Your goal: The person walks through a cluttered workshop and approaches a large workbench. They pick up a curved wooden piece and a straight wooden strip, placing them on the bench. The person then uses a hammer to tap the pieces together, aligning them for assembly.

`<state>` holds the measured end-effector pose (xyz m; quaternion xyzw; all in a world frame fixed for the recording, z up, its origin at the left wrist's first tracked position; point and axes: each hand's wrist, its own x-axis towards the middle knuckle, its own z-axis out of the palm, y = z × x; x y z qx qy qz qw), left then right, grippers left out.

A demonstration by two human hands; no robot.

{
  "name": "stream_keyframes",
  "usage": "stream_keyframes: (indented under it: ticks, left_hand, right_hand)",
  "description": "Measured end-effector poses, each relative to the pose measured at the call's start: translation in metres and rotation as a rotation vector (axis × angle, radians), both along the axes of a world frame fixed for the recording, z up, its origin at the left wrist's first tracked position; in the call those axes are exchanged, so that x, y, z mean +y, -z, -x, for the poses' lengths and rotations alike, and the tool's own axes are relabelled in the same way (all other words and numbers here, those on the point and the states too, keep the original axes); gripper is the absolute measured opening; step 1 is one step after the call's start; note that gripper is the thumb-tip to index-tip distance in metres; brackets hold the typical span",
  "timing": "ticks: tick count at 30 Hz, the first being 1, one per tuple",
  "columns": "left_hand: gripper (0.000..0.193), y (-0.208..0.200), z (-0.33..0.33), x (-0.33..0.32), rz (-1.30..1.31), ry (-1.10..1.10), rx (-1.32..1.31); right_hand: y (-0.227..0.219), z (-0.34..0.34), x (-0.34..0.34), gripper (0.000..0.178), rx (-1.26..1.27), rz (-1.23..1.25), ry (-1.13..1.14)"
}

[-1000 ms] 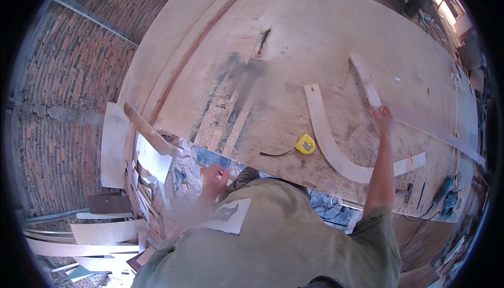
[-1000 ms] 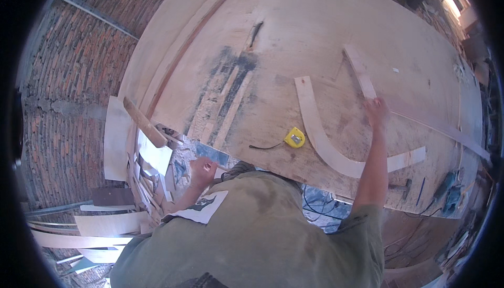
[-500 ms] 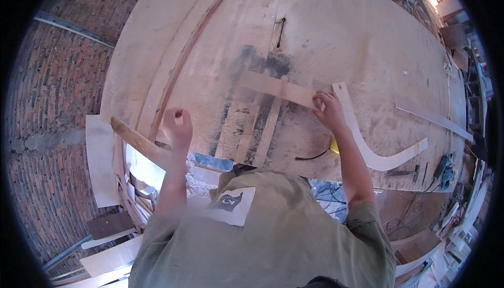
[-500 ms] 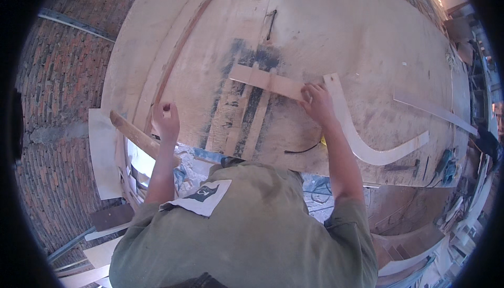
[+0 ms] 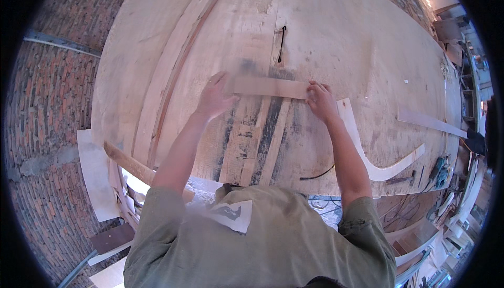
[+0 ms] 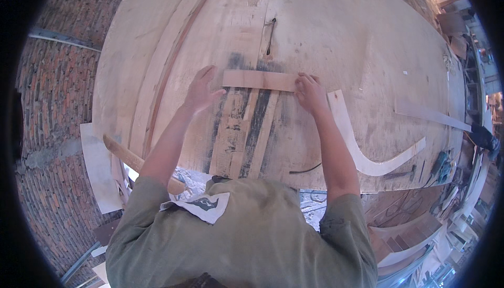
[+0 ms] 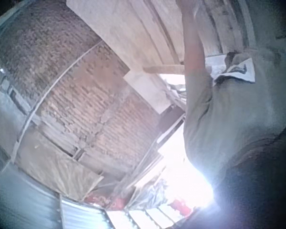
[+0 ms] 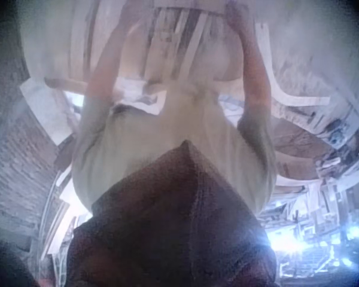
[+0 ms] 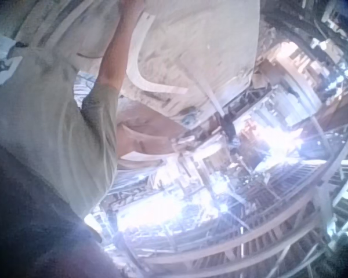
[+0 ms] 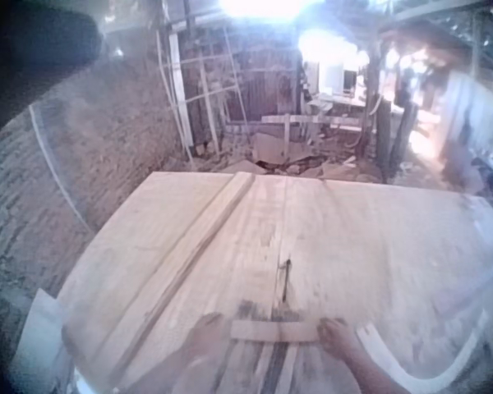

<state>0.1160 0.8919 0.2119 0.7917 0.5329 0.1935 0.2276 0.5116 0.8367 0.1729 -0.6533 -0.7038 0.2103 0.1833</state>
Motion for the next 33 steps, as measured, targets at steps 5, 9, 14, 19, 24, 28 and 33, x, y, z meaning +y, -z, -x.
stream_keyframes:
  ticks: [5, 9, 14, 19, 24, 28, 33]
  left_hand:
    - [0.082, 0.017, -0.027, 0.039, 0.118, 0.227, 0.043]
    - [0.071, 0.041, -0.031, 0.068, 0.053, 0.292, 0.016]
    - [0.053, 0.055, -0.035, 0.086, -0.002, 0.314, 0.0]
    - [0.055, 0.055, -0.042, 0.097, 0.002, 0.309, 0.054]
    - [0.052, 0.057, -0.047, 0.104, 0.013, 0.306, 0.017]
    - [0.053, 0.06, -0.05, 0.11, 0.025, 0.29, 0.018]
    - [0.053, 0.059, -0.052, 0.113, 0.02, 0.284, 0.016]
  right_hand:
    - [0.003, -0.009, 0.009, 0.042, -0.014, -0.035, 0.014]
    - [0.006, -0.012, 0.023, 0.046, -0.011, -0.099, -0.035]
    - [0.006, -0.014, 0.041, 0.048, -0.033, -0.121, -0.032]
    - [0.005, -0.014, 0.053, 0.051, -0.059, -0.084, -0.005]
    - [0.005, -0.014, 0.062, 0.054, -0.057, -0.085, 0.009]
    - [0.006, -0.015, 0.067, 0.055, -0.063, -0.084, 0.007]
    - [0.005, -0.014, 0.073, 0.056, -0.073, -0.065, 0.015]
